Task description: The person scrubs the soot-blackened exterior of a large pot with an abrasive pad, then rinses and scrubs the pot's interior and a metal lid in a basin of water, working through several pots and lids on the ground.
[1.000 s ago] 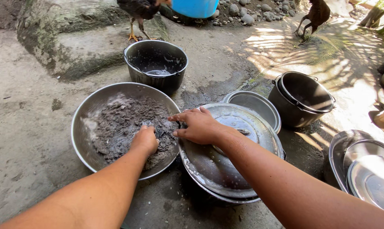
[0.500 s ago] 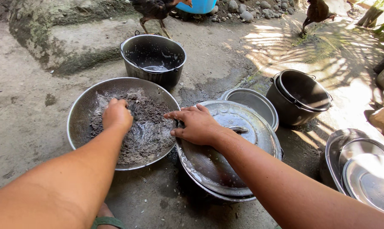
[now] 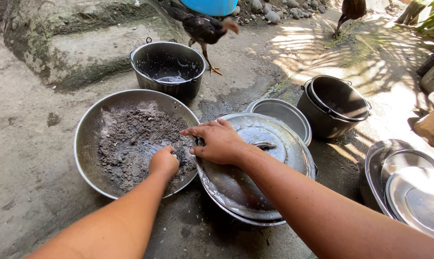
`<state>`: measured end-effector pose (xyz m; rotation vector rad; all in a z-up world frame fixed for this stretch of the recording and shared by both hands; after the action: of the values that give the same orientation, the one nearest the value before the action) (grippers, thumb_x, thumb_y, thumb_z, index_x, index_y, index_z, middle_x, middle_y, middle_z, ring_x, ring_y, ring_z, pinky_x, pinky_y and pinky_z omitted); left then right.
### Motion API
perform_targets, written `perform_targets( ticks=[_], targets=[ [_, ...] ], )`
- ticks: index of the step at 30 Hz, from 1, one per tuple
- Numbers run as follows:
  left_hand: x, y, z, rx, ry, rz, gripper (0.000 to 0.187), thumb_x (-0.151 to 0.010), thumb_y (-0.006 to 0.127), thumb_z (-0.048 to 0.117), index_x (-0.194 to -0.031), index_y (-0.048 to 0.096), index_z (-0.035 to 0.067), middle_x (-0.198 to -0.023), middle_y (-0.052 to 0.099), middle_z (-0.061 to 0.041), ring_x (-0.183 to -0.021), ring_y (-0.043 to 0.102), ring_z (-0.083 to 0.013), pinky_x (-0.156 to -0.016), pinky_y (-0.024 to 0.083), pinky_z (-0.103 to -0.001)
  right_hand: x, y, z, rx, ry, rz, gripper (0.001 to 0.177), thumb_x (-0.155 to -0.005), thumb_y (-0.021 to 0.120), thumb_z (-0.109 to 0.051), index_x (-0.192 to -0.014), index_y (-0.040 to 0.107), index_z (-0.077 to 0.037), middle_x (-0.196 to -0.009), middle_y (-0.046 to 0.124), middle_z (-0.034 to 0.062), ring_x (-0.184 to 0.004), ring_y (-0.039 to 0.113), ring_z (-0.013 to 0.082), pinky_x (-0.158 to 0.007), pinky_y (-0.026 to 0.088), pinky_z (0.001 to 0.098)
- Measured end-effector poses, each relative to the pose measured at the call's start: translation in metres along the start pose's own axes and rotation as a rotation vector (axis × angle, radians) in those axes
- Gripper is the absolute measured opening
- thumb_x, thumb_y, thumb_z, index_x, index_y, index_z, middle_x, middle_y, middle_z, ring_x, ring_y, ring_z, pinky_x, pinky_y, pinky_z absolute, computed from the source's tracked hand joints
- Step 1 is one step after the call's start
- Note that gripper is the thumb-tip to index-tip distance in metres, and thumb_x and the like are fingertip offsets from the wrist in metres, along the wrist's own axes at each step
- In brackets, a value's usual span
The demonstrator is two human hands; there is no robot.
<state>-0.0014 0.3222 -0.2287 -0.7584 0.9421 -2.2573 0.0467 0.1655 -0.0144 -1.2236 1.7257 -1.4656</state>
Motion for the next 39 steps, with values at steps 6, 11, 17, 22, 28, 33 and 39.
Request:
perform_targets(
  ticks=[6, 11, 17, 22, 28, 33, 39],
  targets=[
    [-0.076, 0.010, -0.056, 0.755, -0.144, 0.008, 0.034, -0.095, 0.066, 0.011, -0.129, 0.067, 0.010, -0.124, 0.071, -0.012, -0.109, 0.067, -0.0281, -0.095, 0.053, -0.042, 0.000, -0.009, 0.011, -0.159, -0.010, 0.063, 0.056, -0.087, 0.070, -0.045, -0.141, 0.063, -0.032, -0.128, 0.072, 0.0126, -0.119, 0.067, 0.0321, -0.111, 0.046, 0.0418],
    [-0.095, -0.014, -0.059, 1.300, -0.336, -0.125, 0.020, -0.100, 0.061, 0.016, -0.119, 0.066, 0.017, -0.105, 0.068, -0.007, -0.092, 0.063, -0.0233, -0.070, 0.054, -0.040, 0.009, -0.022, 0.042, -0.485, 0.125, 0.051, 0.045, -0.088, 0.069, -0.033, -0.133, 0.068, -0.025, -0.124, 0.075, 0.0096, -0.114, 0.072, 0.0236, -0.101, 0.052, 0.0364],
    [-0.058, -0.067, 0.034, 1.430, -0.153, -0.410, 0.014, -0.103, 0.058, 0.019, -0.110, 0.065, 0.010, -0.095, 0.070, -0.006, -0.080, 0.069, -0.0197, -0.062, 0.058, -0.034, 0.032, -0.050, 0.096, -0.549, 0.191, 0.156, 0.037, -0.096, 0.063, -0.023, -0.132, 0.070, -0.016, -0.131, 0.071, 0.0109, -0.122, 0.067, 0.0239, -0.107, 0.049, 0.0359],
    [-0.007, -0.096, 0.139, 1.151, 0.078, -0.465, 0.026, -0.098, 0.058, 0.017, -0.118, 0.075, 0.015, -0.100, 0.075, -0.007, -0.080, 0.067, -0.0137, -0.066, 0.054, -0.026, 0.069, -0.049, 0.169, -0.648, 0.423, 0.216, 0.035, -0.096, 0.060, -0.015, -0.129, 0.073, -0.013, -0.132, 0.071, 0.0099, -0.123, 0.066, 0.0246, -0.107, 0.049, 0.0368],
    [0.099, -0.089, 0.262, 0.346, 0.649, -0.252, 0.028, -0.092, 0.067, 0.021, -0.116, 0.073, 0.007, -0.103, 0.076, -0.006, -0.095, 0.071, -0.0219, -0.086, 0.057, -0.039, 0.106, -0.031, 0.235, -0.617, 0.486, 0.311, 0.030, -0.092, 0.062, -0.007, -0.117, 0.080, -0.010, -0.123, 0.077, 0.0106, -0.117, 0.070, 0.0228, -0.104, 0.050, 0.0342],
    [0.192, -0.062, 0.274, -0.211, 0.767, -0.029, 0.041, -0.092, 0.070, 0.036, -0.122, 0.062, 0.009, -0.128, 0.060, -0.016, -0.124, 0.055, -0.0361, -0.102, 0.044, -0.048, 0.116, -0.014, 0.254, -0.678, 0.513, 0.323, 0.029, -0.089, 0.065, -0.007, -0.115, 0.080, -0.010, -0.120, 0.078, 0.0102, -0.114, 0.070, 0.0221, -0.102, 0.050, 0.0342],
    [0.206, -0.063, 0.269, -0.276, 0.836, 0.051, 0.040, -0.087, 0.066, 0.013, -0.126, 0.056, 0.007, -0.132, 0.055, -0.017, -0.128, 0.051, -0.0379, -0.108, 0.039, -0.050, 0.123, -0.017, 0.248, -0.722, 0.492, 0.347, 0.033, -0.088, 0.067, -0.011, -0.118, 0.080, -0.009, -0.124, 0.076, 0.0115, -0.119, 0.068, 0.0219, -0.104, 0.049, 0.0329]
  ],
)
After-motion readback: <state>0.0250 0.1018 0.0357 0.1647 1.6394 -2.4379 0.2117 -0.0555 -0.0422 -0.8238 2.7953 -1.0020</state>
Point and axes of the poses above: each hand's wrist, its own x-axis away from the middle knuckle, its own y-axis out of the palm, z = x × y, the point moved 7 cm from there along -x, towards the middle knuckle
